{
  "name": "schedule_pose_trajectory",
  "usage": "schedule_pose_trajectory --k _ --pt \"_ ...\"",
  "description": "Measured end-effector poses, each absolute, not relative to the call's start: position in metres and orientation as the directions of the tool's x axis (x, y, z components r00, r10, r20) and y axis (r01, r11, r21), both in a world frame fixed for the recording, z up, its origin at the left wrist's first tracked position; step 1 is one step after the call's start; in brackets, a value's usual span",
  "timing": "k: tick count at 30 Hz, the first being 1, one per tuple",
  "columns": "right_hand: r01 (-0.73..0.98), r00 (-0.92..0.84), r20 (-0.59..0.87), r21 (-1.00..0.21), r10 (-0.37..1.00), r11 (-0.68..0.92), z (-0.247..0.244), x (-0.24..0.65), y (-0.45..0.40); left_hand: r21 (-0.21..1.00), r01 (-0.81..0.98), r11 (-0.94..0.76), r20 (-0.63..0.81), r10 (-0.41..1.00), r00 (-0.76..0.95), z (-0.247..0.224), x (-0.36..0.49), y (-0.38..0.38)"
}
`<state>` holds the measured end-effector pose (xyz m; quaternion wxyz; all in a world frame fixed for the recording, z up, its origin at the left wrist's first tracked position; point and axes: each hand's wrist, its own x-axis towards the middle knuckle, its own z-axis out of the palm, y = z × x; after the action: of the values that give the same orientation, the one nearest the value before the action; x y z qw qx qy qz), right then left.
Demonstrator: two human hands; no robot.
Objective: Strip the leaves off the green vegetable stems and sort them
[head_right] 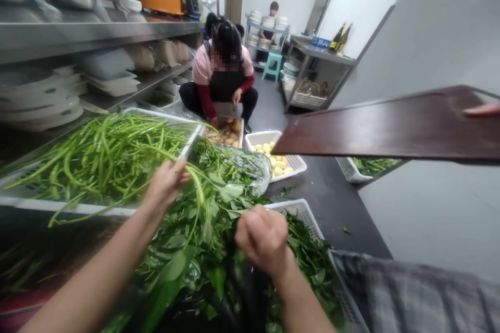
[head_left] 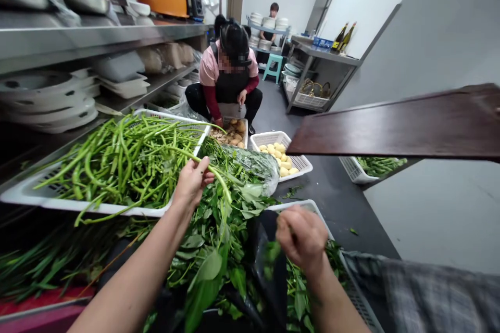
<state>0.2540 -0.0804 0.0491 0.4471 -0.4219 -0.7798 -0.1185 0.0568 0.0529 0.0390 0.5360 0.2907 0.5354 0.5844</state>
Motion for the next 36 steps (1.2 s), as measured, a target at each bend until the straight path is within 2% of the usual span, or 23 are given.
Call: schedule_pose_trajectory --k 3,5,7,9,11,12,15,17,19,23,25,28,30,32,34,36 --pt "0.885 -0.199 0.640 -0.208 0.742 0.416 0.006 0.313 -0.084 0.942 -0.275 0.192 -0.230 0.966 -0.115 0.034 0.054 0.045" --pt "0.932 -0.103 0.488 -0.258 0.867 0.256 -0.024 0.340 -0.084 0.951 -0.216 0.220 -0.229 0.973 -0.018 0.030 0.053 0.039" --pt "0.920 -0.001 0.387 -0.361 0.922 0.153 -0.040 0.345 -0.083 0.957 -0.150 0.247 -0.241 0.969 0.056 0.026 0.053 0.034" --pt "0.819 0.030 0.327 -0.550 0.945 0.164 -0.040 0.325 -0.078 0.960 -0.090 0.263 -0.255 0.962 0.100 0.022 0.056 0.028" --pt "0.619 -0.028 0.273 -0.751 0.961 0.232 -0.027 0.287 -0.068 0.963 -0.042 0.266 -0.259 0.958 0.124 0.021 0.059 0.022" --pt "0.515 -0.074 0.247 -0.820 0.966 0.249 -0.020 0.265 -0.060 0.964 -0.018 0.264 -0.259 0.957 0.133 0.021 0.060 0.020" --pt "0.317 -0.225 0.153 -0.923 0.962 0.220 -0.003 0.212 -0.037 0.965 0.067 0.252 -0.260 0.954 0.149 0.025 0.058 0.011" --pt "0.258 -0.315 0.051 -0.956 0.948 0.137 -0.002 0.192 -0.026 0.958 0.163 0.237 -0.260 0.956 0.136 0.026 0.052 0.003" --pt "0.278 -0.304 -0.010 -0.958 0.953 0.078 -0.006 0.182 -0.021 0.941 0.255 0.222 -0.263 0.955 0.140 0.024 0.044 -0.007" --pt "0.383 -0.150 0.049 -0.918 0.988 0.103 -0.018 0.172 -0.023 0.941 0.295 0.166 -0.239 0.943 0.232 0.008 0.036 -0.033" --pt "0.423 -0.163 0.051 -0.899 0.985 0.116 -0.022 0.169 -0.023 0.936 0.291 0.197 -0.267 0.937 0.224 0.001 0.035 -0.044" --pt "0.488 -0.282 0.121 -0.836 0.952 0.251 -0.024 0.173 -0.009 0.921 0.226 0.318 -0.369 0.898 0.241 0.000 0.026 -0.053" --pt "0.500 -0.279 0.192 -0.808 0.941 0.313 -0.023 0.183 0.008 0.907 0.167 0.387 -0.421 0.852 0.312 0.006 0.014 -0.055" --pt "0.456 -0.139 0.202 -0.856 0.969 0.244 -0.022 0.192 0.024 0.882 0.064 0.467 -0.459 0.820 0.342 0.011 0.002 -0.054" --pt "0.320 -0.016 0.109 -0.941 0.994 0.108 -0.021 0.193 0.030 0.849 -0.061 0.525 -0.485 0.820 0.304 0.014 -0.006 -0.052" --pt "0.162 -0.050 -0.003 -0.987 0.999 0.005 -0.019 0.183 0.021 0.839 -0.144 0.524 -0.490 0.844 0.216 0.012 -0.008 -0.048"
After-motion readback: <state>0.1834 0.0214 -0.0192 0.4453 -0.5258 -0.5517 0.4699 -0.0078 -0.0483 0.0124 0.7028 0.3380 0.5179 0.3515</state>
